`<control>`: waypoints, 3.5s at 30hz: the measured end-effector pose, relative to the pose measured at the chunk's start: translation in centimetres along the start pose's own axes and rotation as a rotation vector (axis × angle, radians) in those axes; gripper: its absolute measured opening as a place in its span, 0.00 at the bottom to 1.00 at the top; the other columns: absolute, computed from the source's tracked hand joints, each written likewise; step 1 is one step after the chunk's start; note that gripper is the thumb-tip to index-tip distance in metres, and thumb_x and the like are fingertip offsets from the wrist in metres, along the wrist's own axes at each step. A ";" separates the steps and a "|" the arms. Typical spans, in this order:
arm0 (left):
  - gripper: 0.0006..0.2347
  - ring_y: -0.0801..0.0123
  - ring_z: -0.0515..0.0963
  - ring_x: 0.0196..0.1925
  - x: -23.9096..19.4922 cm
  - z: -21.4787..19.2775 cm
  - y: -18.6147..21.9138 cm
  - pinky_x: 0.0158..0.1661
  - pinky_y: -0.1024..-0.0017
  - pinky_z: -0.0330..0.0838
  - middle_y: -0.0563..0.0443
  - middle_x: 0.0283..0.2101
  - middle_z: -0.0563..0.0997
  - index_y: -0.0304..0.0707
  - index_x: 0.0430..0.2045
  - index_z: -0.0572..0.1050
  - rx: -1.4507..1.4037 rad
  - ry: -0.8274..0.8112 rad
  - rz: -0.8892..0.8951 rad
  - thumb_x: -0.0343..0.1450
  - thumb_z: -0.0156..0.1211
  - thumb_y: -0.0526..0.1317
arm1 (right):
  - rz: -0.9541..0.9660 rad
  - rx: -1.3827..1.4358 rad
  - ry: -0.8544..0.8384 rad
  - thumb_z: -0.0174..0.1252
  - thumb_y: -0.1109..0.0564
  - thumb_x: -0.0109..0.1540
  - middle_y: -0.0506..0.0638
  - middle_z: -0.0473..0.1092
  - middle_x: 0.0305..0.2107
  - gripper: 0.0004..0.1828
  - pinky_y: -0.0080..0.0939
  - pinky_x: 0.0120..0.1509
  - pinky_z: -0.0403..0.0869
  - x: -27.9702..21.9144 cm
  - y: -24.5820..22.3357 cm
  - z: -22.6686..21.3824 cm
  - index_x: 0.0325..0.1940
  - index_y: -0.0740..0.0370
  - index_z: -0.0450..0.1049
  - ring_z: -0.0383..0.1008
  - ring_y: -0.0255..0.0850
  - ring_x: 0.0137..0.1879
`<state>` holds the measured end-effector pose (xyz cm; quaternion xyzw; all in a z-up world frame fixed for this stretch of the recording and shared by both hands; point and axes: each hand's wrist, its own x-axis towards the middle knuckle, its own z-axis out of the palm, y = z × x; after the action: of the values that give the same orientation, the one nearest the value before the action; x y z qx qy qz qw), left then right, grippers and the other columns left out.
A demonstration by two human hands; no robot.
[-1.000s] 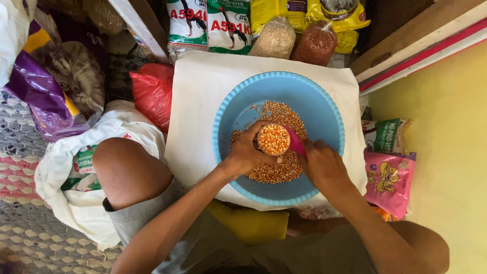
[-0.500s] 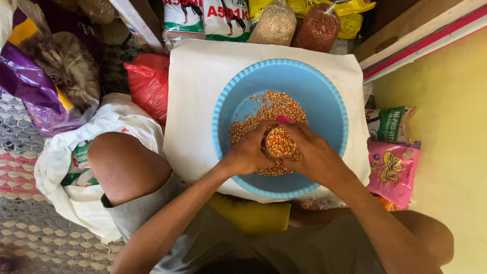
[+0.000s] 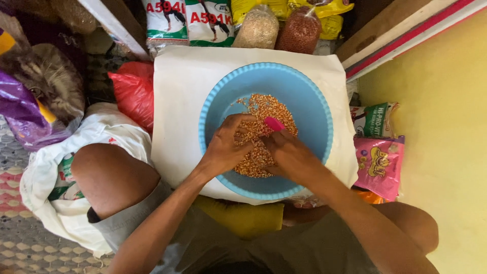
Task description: The person uses a pink scoop to fill a small plastic cup with corn kernels from a blue bowl, then pours the kernels into a clear plastic bag. They repeat this process several times to fill the bag.
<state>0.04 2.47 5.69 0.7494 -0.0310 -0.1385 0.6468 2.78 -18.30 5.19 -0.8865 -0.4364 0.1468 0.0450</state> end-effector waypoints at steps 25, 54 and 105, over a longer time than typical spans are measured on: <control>0.17 0.33 0.74 0.56 0.0 0.1 0.5 0.54 0.38 0.71 0.24 0.56 0.67 0.37 0.55 0.69 -0.041 -0.006 -0.100 0.71 0.60 0.38 | 1.013 0.702 0.631 0.69 0.46 0.57 0.46 0.64 0.13 0.18 0.34 0.29 0.62 -5.2 20.6 1.6 0.21 0.54 0.71 0.63 0.35 0.24; 0.05 0.76 0.73 0.23 -9.6 1.0 6.0 0.27 0.81 0.70 0.53 0.24 0.77 0.33 0.22 0.76 0.143 0.776 0.445 0.60 0.66 0.27 | 0.263 0.480 0.712 0.65 0.64 0.49 0.46 0.68 0.25 0.11 0.37 0.34 0.67 -3.5 -11.6 -4.5 0.29 0.61 0.69 0.67 0.40 0.30; 0.06 0.75 0.67 0.28 -4.9 1.4 1.5 0.32 0.78 0.65 0.52 0.24 0.70 0.28 0.30 0.76 -0.801 0.394 -0.350 0.72 0.57 0.34 | 0.613 1.924 0.530 0.59 0.61 0.62 0.51 0.69 0.30 0.08 0.39 0.46 0.75 -1.6 -5.2 -2.5 0.43 0.65 0.69 0.73 0.38 0.35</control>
<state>-4.82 2.02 7.78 0.4471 0.2745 -0.1017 0.8452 -1.30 -16.23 9.02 -0.5531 0.1321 0.2383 0.7873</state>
